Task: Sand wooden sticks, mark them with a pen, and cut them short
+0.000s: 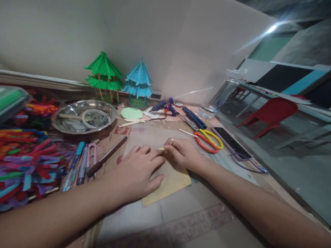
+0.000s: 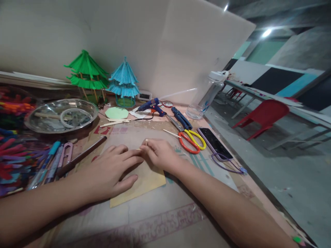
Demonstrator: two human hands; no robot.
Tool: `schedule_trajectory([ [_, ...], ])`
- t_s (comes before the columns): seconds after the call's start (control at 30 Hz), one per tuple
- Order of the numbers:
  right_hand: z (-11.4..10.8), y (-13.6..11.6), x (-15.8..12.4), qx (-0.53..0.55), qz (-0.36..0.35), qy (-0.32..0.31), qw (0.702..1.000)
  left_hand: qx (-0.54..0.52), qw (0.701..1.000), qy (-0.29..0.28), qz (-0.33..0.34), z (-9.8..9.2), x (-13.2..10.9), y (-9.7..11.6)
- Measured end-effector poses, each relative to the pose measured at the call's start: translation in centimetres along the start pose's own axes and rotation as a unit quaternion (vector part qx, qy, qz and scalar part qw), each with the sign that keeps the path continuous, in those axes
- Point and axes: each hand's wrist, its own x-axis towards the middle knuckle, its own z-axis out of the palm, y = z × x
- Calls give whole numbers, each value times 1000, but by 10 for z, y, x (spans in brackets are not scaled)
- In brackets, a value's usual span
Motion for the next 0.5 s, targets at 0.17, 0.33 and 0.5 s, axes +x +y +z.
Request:
schedule_trajectory([
  [0.17,1,-1,0,-20,9,3,1000,-10,1000,14,4,1,0,-1],
  [0.33,1,2,2,38,50,39,997,-11,1000,6,2,1,-1,-1],
  [0.5,-8,-1,1,360,179,62,913,-114,992,53,-10,3,2,-11],
])
